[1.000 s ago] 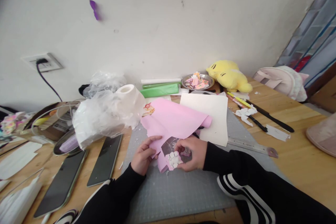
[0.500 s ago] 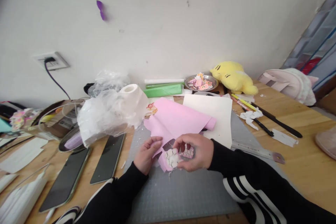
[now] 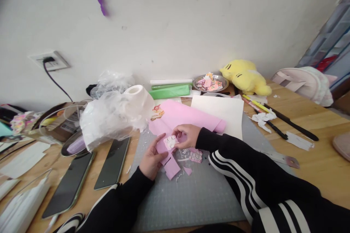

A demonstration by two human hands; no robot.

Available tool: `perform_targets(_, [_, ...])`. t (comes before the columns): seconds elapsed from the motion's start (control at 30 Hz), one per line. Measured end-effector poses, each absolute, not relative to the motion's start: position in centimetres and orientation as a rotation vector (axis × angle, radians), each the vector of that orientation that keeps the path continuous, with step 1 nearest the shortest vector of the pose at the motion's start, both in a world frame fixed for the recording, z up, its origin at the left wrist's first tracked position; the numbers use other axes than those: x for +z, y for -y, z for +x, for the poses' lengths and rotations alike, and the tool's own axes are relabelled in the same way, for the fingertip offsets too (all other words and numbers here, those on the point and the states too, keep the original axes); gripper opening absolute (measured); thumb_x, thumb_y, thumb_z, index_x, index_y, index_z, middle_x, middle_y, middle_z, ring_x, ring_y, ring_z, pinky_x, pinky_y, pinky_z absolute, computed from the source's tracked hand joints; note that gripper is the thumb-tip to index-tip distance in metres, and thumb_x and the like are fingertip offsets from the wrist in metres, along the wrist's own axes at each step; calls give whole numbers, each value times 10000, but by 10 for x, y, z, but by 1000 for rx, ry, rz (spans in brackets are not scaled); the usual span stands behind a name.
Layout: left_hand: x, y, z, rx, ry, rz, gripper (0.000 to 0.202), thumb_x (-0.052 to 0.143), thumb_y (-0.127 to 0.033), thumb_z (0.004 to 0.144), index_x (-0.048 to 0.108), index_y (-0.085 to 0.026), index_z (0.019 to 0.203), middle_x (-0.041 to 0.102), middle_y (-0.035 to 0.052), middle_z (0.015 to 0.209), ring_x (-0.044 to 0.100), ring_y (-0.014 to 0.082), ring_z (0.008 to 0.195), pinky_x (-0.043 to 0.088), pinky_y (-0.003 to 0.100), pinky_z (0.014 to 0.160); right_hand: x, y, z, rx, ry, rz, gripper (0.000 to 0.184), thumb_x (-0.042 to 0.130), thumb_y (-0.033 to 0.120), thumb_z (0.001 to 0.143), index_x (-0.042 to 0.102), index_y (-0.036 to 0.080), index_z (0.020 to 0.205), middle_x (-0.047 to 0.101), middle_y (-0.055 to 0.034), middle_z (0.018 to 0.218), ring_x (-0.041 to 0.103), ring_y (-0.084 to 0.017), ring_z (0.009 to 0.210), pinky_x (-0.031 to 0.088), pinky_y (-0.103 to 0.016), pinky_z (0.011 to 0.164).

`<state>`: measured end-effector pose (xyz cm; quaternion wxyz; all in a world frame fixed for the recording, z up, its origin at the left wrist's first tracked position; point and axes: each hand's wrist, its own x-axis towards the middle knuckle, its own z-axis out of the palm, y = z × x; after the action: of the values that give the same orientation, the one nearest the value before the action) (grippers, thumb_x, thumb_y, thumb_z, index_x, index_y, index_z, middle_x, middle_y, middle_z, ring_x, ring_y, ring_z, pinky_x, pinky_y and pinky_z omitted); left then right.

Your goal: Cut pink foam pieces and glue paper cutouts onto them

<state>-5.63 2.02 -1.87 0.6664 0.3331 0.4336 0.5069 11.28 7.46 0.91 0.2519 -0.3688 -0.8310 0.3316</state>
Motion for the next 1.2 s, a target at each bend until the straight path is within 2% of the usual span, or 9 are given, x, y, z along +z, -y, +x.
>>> perform_targets(0.37, [-17,-18,-58,1034,-1027,828,336,588,-99,510,531,-164,835,579,-31,583,518,94,485,363,182,461,-12,-86,115,545,2444,-827,404,617,336,557,585,108,889,620,-90,831,548,-181,764,422,-305,719])
perform_targets(0.57, [-19,-19,-58,1008,-1060,776,473,612,-99,481,575,-123,951,642,36,736,576,142,625,411,228,570,-9,-79,115,512,2480,-894,431,595,324,595,554,117,971,616,-95,907,548,-187,836,411,-313,758])
perform_targets(0.67, [-19,-19,-59,1002,-1078,759,495,616,-105,481,575,-117,975,645,38,738,572,137,607,412,232,567,2,-72,120,454,2419,-952,394,561,341,641,543,130,973,596,-104,965,523,-197,904,382,-334,800])
perform_targets(0.73, [-19,-19,-59,999,-1098,752,496,612,-104,483,579,-121,978,642,28,721,561,122,572,403,221,537,12,-69,128,440,2350,-987,301,516,320,680,561,127,908,603,-97,891,531,-175,832,392,-313,771])
perform_targets(0.8, [-19,-18,-59,1000,-1108,740,499,606,-101,481,581,-124,979,636,19,704,558,117,566,399,214,529,22,-67,141,483,2312,-1083,211,464,301,713,576,128,756,593,-68,738,519,-135,665,409,-266,654])
perform_targets(0.87, [-18,-18,-59,1000,-1113,732,505,599,-98,479,579,-123,983,635,18,704,564,121,582,403,213,539,30,-63,158,536,2338,-1287,241,429,322,735,565,150,636,548,-24,589,465,-110,532,372,-240,528])
perform_targets(0.97, [-19,-19,-59,1001,-1124,742,505,591,-103,482,577,-120,987,637,25,716,564,122,580,404,214,532,33,-54,185,598,2371,-1488,317,429,389,727,546,162,538,489,7,472,419,-97,460,328,-232,476])
perform_targets(1.07, [-20,-19,-59,1013,-1128,758,502,594,-102,479,581,-115,981,637,30,722,563,121,578,402,209,520,26,-44,201,608,2349,-1621,274,471,388,692,584,158,596,538,-10,523,450,-109,478,349,-236,483])
perform_targets(1.2, [-18,-18,-59,1018,-1124,741,507,593,-102,478,580,-111,985,637,31,714,569,126,590,416,214,539,7,-38,196,504,2462,-1484,309,466,356,708,599,116,849,602,-94,812,528,-156,630,428,-290,617])
